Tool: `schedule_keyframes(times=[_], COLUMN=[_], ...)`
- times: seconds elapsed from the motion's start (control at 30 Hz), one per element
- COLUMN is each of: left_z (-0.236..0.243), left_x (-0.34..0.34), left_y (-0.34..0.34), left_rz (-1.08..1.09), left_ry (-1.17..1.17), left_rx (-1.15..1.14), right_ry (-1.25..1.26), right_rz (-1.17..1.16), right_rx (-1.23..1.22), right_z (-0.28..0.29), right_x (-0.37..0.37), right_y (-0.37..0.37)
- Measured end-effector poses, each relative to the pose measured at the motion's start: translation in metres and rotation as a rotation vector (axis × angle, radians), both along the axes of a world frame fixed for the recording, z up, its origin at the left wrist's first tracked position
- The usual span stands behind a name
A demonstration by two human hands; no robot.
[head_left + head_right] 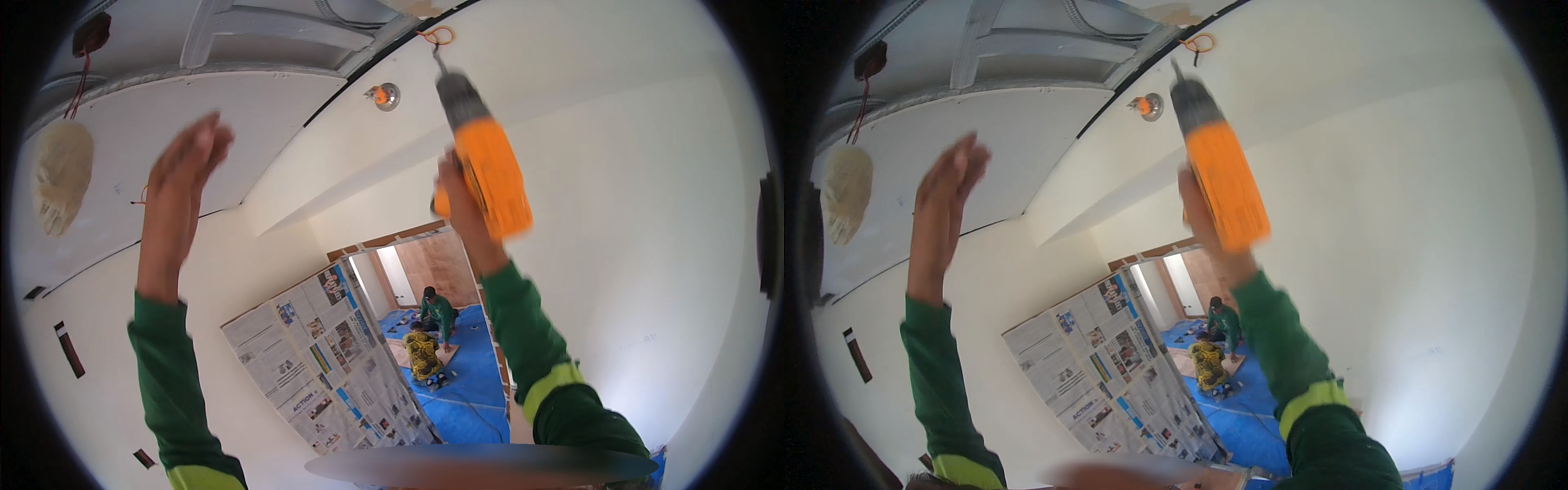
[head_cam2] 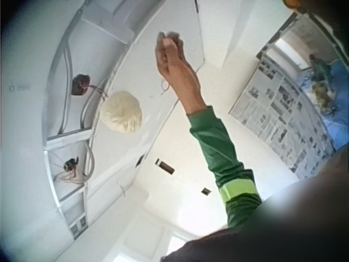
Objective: The person uses corded and cordless drills to fasten ceiling panels to a metal framework. They repeatedly reach upward, align screws, and drive them into the ceiling while occasionally switching between tools and adjusting their position.
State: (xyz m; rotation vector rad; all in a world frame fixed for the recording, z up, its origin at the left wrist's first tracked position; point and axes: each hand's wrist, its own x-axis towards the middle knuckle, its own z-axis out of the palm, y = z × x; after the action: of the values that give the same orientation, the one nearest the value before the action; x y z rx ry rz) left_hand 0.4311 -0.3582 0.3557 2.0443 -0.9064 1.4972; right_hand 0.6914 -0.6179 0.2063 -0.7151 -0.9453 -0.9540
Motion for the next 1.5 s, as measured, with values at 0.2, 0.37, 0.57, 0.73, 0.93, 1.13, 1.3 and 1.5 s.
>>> schedule_keyframes(times=[0.2,0.37,0.57,0.73,0.93,1.13,1.3,1.5], left_z=[0.135,0.174,0.177,0.198,0.190,0.182,0.197,0.209], left_x=[0.081,0.113,0.134,0.141,0.148,0.206,0.251,0.281], left_y=[-0.100,-0.170,-0.195,-0.178,-0.169,-0.201,-0.230,-0.239], left_rz=[-0.556,-0.822,-0.877,-0.825,-0.891,-0.805,-0.799,-0.792], left_ry=[0.002,0.019,-0.111,-0.102,-0.090,0.172,0.231,0.192], left_rx=[0.046,-0.118,-0.328,-0.220,-0.219,-0.137,-0.290,-0.361], right_ry=[0.335,0.576,0.658,0.870,0.943,0.945,1.036,1.154], right_rz=[-0.168,0.125,-0.475,-0.182,0.016,0.061,0.129,0.149], right_rx=[-0.229,-0.195,-0.509,-0.316,-0.129,-0.133,-0.091,0.003], right_z=[-0.204,-0.314,-0.395,-0.418,-0.419,-0.420,-0.436,-0.469], right_x=[-0.059,-0.073,-0.089,-0.094,-0.087,-0.081,-0.088,-0.096], right_y=[-0.016,-0.041,-0.103,-0.124,-0.124,-0.124,-0.131,-0.145])
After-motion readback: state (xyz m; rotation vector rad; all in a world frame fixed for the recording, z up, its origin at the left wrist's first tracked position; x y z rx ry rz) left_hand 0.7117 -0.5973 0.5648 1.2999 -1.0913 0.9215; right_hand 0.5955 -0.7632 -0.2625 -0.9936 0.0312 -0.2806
